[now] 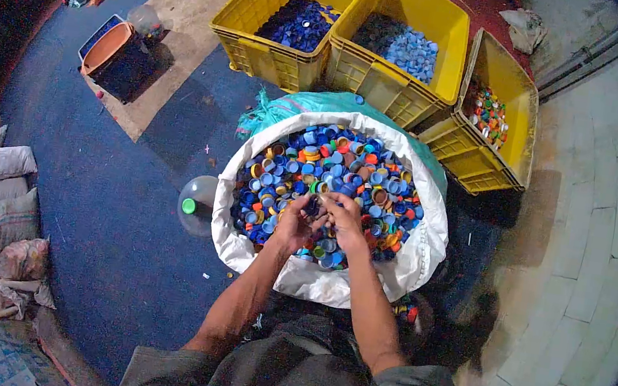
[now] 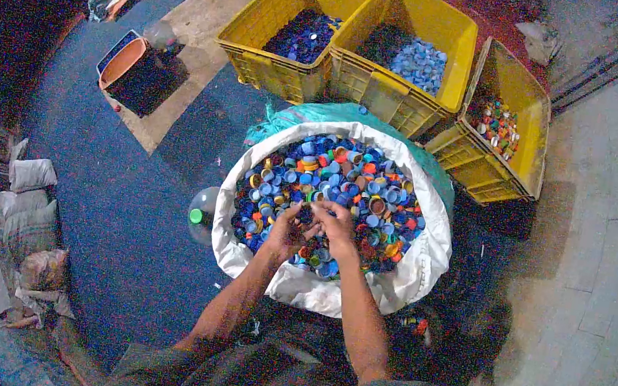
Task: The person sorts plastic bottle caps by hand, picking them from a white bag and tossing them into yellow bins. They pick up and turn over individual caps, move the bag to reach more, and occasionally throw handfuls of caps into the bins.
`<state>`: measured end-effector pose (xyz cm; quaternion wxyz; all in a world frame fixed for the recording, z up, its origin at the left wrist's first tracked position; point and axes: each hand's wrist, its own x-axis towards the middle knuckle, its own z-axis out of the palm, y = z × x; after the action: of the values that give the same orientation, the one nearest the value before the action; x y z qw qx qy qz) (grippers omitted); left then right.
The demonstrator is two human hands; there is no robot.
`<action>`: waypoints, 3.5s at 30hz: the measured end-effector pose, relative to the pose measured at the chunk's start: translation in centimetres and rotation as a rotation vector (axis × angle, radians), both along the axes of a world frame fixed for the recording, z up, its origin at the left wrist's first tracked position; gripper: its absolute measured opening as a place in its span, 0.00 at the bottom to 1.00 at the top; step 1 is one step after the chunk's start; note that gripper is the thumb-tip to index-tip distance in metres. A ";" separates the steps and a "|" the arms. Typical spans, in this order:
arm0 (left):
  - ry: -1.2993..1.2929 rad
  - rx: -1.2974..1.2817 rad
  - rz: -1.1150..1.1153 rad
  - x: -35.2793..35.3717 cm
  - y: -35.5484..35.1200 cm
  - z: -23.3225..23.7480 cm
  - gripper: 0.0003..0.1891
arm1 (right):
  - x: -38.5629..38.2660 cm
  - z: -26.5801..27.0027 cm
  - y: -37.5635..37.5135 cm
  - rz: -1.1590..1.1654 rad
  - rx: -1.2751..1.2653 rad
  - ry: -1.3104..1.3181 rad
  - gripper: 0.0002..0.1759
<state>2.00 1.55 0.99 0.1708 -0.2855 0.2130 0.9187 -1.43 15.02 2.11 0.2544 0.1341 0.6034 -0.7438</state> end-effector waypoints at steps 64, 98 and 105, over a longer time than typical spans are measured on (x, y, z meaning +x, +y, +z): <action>0.384 -1.894 -0.268 5.8 -4.7 -4.0 0.21 | 10.1 -2.8 2.2 -0.023 0.571 0.420 0.18; -0.105 -0.314 0.282 8.0 -8.0 -2.0 0.14 | 4.2 -1.9 -3.4 0.467 0.884 0.896 0.25; -0.193 -0.308 0.318 9.0 -8.9 -1.7 0.12 | 1.0 -2.3 -6.3 0.817 0.913 1.069 0.36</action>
<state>10.99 -7.31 -0.72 -0.0022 -0.4244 0.2857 0.8592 -0.43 8.69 -0.24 0.1035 -0.3794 0.8885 -0.2364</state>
